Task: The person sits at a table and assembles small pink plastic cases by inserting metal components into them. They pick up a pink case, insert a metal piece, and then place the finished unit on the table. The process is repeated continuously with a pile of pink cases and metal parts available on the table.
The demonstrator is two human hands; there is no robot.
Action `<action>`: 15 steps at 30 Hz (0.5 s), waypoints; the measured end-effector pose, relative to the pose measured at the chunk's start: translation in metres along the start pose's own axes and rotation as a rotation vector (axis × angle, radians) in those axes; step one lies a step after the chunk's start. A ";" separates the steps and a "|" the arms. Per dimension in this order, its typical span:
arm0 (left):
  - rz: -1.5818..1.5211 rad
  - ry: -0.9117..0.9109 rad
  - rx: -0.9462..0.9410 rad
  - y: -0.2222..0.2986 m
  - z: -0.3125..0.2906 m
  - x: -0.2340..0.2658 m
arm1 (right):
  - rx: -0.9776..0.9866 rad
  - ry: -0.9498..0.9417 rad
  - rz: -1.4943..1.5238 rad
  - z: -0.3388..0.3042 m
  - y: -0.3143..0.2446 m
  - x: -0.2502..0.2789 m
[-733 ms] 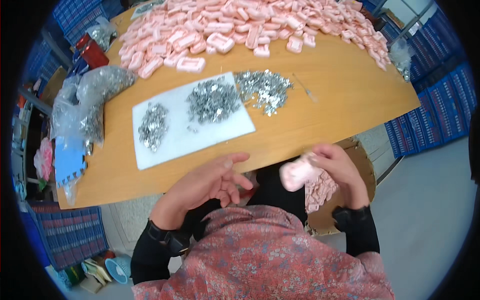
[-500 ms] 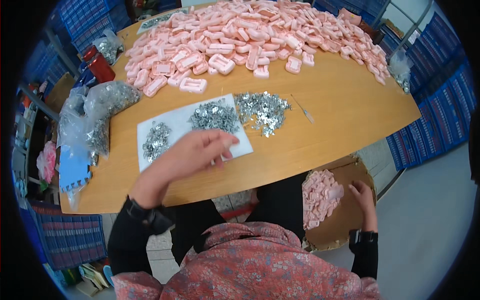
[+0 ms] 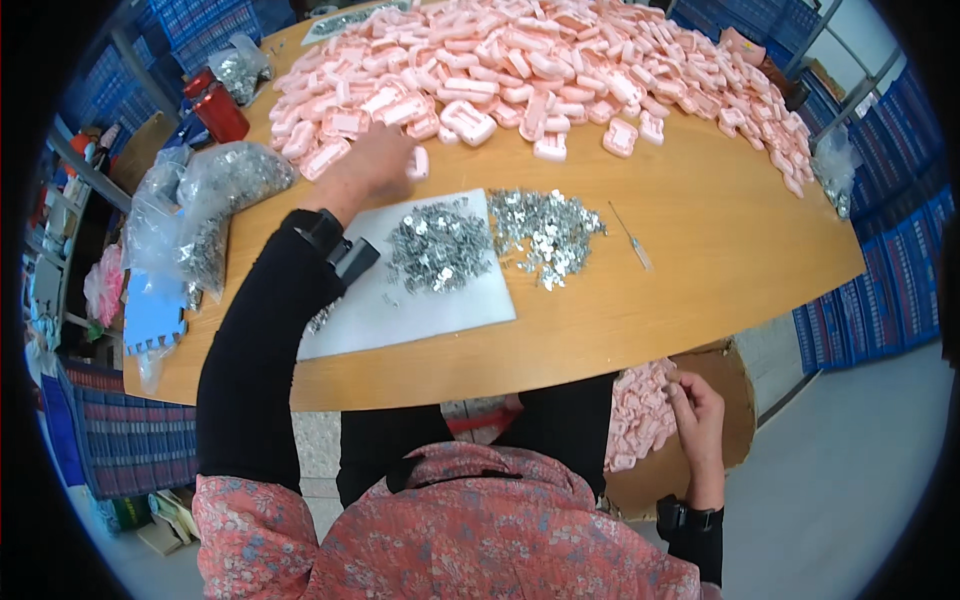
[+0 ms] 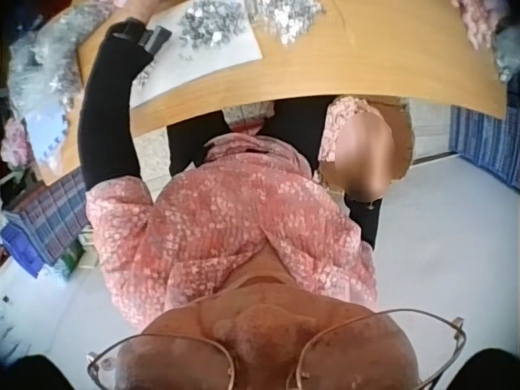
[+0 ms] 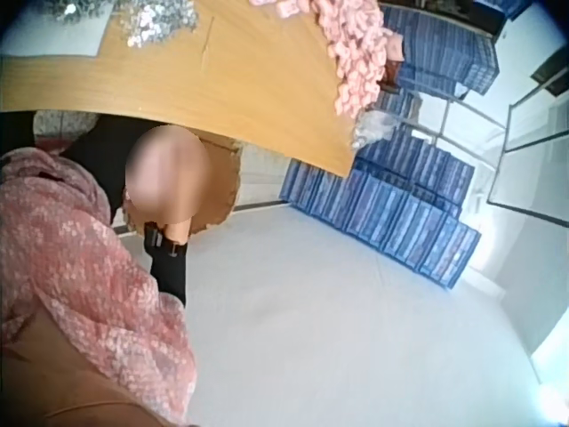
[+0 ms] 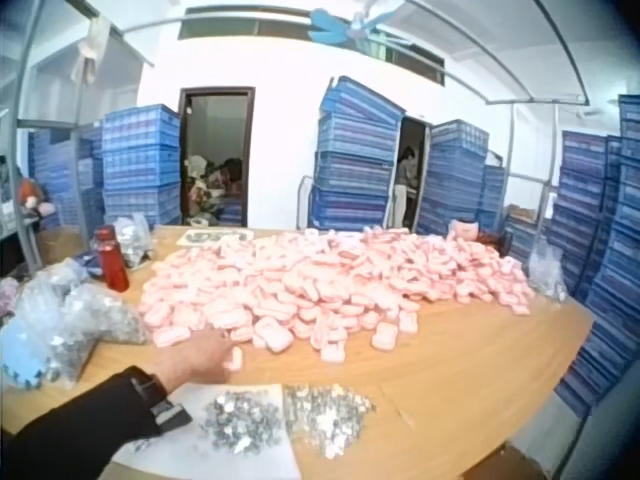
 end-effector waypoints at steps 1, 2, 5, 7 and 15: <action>-0.046 0.023 -0.005 0.000 0.002 0.002 | 0.035 -0.008 -0.028 0.004 -0.013 0.002; -0.034 0.089 -0.043 -0.003 0.003 0.000 | 0.072 -0.005 -0.059 0.009 -0.029 0.003; -0.300 0.240 -0.015 -0.002 -0.013 0.010 | 0.209 -0.002 -0.161 0.028 -0.084 -0.001; -0.541 0.253 0.124 -0.015 -0.027 0.015 | 0.306 -0.007 -0.175 0.048 -0.113 -0.015; -1.266 0.380 0.203 -0.016 -0.126 0.057 | 0.318 0.120 -0.281 0.140 -0.120 -0.056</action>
Point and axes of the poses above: each hand's wrist, its own z-axis towards the middle knuckle, its own x-axis out of the back of the hand, y = z × x, the point moved 5 cm from there along z, towards the middle knuckle, and after that the axes turned 13 degrees about -z, right-handed, at the moved point
